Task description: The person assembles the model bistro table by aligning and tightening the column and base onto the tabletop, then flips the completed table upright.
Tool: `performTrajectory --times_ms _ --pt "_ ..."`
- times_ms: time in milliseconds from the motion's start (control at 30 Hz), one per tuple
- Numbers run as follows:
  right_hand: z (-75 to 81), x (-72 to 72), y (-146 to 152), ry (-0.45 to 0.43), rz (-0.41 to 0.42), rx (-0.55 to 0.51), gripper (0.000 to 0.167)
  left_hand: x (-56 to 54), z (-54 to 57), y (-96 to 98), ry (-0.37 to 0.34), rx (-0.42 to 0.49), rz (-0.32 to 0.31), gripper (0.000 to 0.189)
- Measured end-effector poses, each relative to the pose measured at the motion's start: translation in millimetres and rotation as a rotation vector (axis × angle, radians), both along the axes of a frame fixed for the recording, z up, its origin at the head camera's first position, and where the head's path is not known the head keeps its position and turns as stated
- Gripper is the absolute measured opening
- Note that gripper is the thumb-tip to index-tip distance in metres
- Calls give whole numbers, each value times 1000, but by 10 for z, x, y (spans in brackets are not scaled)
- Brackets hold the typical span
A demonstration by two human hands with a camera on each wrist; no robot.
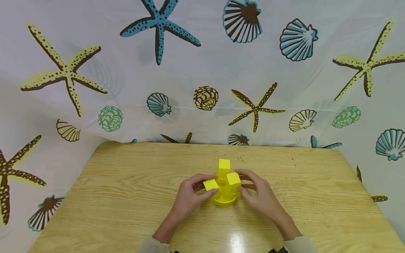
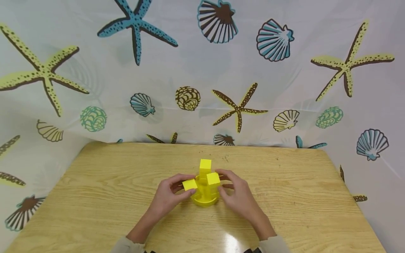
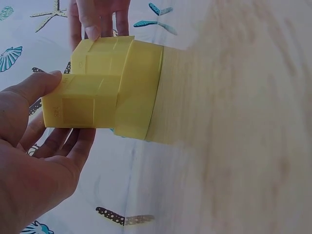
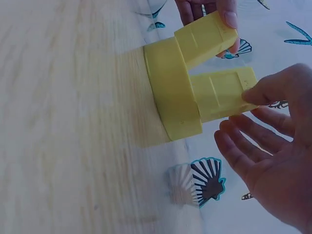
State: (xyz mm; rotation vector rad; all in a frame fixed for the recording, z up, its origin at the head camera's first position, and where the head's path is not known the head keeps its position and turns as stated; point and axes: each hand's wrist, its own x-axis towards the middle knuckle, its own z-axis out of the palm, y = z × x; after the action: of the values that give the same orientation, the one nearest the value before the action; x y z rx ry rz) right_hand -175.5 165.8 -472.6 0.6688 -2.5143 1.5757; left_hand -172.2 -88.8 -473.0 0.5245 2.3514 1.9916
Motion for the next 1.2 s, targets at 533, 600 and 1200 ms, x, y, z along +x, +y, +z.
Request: performTrajectory --times_ms 533,600,1200 --pt "-7 26 75 -40 -7 -24 57 0 6 10 -15 3 9 39" --pt "-3 32 83 -42 -16 -17 55 3 8 7 -16 6 9 39" --pt "33 27 189 -47 -18 -77 42 0 -3 23 -6 -19 18 39"
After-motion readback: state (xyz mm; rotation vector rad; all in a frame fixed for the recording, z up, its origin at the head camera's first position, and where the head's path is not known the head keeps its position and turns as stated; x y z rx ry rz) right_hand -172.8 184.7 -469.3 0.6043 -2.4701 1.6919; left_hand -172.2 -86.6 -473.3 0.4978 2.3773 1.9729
